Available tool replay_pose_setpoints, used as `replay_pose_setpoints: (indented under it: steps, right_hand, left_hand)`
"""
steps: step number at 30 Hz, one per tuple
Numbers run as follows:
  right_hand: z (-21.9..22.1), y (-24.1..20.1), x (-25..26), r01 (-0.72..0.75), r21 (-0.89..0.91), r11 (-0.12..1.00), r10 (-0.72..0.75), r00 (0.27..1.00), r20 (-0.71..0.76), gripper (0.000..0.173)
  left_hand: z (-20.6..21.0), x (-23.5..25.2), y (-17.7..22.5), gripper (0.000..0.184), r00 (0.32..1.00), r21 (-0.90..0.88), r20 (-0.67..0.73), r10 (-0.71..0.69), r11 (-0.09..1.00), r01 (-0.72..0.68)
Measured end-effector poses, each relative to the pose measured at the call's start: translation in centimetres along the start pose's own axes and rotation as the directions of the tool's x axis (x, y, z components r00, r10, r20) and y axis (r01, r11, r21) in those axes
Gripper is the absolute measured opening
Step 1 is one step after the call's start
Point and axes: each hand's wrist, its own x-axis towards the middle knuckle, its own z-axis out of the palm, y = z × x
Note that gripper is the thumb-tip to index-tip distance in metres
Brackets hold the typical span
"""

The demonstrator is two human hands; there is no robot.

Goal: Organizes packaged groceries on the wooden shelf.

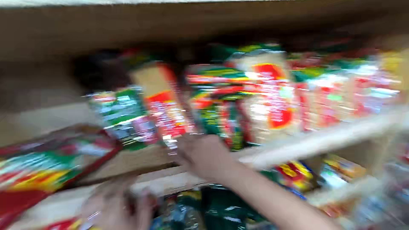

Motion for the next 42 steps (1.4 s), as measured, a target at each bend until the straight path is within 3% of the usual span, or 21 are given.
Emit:
replay_pose_setpoints:
  steps: [3, 6, 8, 10, 13, 16, 19, 20, 24, 26, 30, 35, 38, 40, 42]
  right_hand:
    - [0.8, 0.1, 2.5, 0.13, -0.077, 0.988, -0.13, 0.991, 0.016, 0.027]
    - [0.0, -1.9, 7.7, 0.201, -0.003, 0.98, -0.193, 0.945, 0.263, 0.022]
    - [0.1, -4.1, 12.8, 0.203, 0.06, 0.977, -0.203, 0.822, 0.531, 0.025]
    - [2.1, -6.5, 17.9, 0.242, 0.116, 0.963, -0.257, 0.71, 0.655, 0.03]
    - [6.6, -10.7, 24.2, 0.276, 0.214, 0.937, -0.344, 0.635, 0.691, 0.032]
    - [10.2, -15.0, 28.4, 0.229, 0.328, 0.917, -0.398, 0.606, 0.689, 0.036]
    - [13.3, -18.2, 30.0, 0.176, 0.463, 0.869, -0.472, 0.577, 0.667, 0.042]
    - [14.0, -18.9, 30.2, 0.186, 0.476, 0.859, -0.492, 0.554, 0.671, 0.04]
    - [17.8, -20.0, 31.1, 0.0, 0.552, 0.834, -0.477, 0.502, 0.721, 0.028]
    - [17.7, -20.0, 31.8, -0.043, 0.514, 0.857, -0.439, 0.463, 0.77, 0.022]
    - [17.4, -19.8, 32.3, 0.035, 0.558, 0.829, -0.496, 0.504, 0.707, 0.028]
    - [14.0, -18.1, 30.5, 0.277, 0.637, 0.719, -0.649, 0.597, 0.473, 0.033]
    - [11.8, -16.8, 29.7, 0.351, 0.553, 0.755, -0.611, 0.683, 0.401, 0.039]
    - [10.5, -15.2, 29.1, 0.298, 0.531, 0.793, -0.517, 0.791, 0.327, 0.043]
    - [9.1, -13.4, 28.4, 0.243, 0.493, 0.836, -0.406, 0.877, 0.257, 0.05]
  left_hand:
    - [1.1, 0.1, 0.2, 0.043, 0.989, 0.079, -0.108, -0.098, 0.991, 0.107]
    - [0.9, 0.0, -0.1, 0.038, 0.988, 0.09, -0.122, -0.095, 0.99, 0.106]
    - [1.0, -0.1, -0.3, 0.037, 0.989, 0.085, -0.129, -0.077, 0.992, 0.089]
    - [1.0, -0.3, -0.8, 0.037, 0.99, 0.078, -0.135, -0.048, 0.995, 0.059]
    - [0.3, -1.2, -1.6, 0.038, 0.985, 0.023, -0.173, -0.018, 0.999, 0.022]
    - [-1.6, -3.2, -2.5, 0.033, 0.963, 0.007, -0.264, -0.056, 0.998, 0.061]
    - [-4.6, -5.4, -3.6, 0.03, 0.952, 0.051, -0.257, -0.165, 0.982, 0.184]
    - [-5.6, -6.0, -4.1, 0.031, 0.949, 0.072, -0.239, -0.207, 0.97, 0.23]
    - [-8.7, -7.4, -6.1, 0.033, 0.925, 0.17, -0.166, -0.342, 0.914, 0.369]
    - [-9.6, -7.4, -6.7, 0.037, 0.907, 0.197, -0.154, -0.391, 0.888, 0.416]
    - [-10.7, -6.2, -6.7, 0.06, 0.874, 0.184, -0.117, -0.472, 0.854, 0.486]
    - [-9.2, -3.6, -6.2, 0.089, 0.835, 0.009, -0.021, -0.55, 0.835, 0.55]
    - [-7.3, -0.9, -5.6, 0.09, 0.833, -0.002, -0.098, -0.545, 0.837, 0.547]
    - [-7.0, 1.5, -5.5, 0.091, 0.839, 0.021, -0.153, -0.523, 0.847, 0.531]
    - [-8.0, 4.2, -5.6, 0.077, 0.859, 0.082, -0.164, -0.485, 0.861, 0.502]
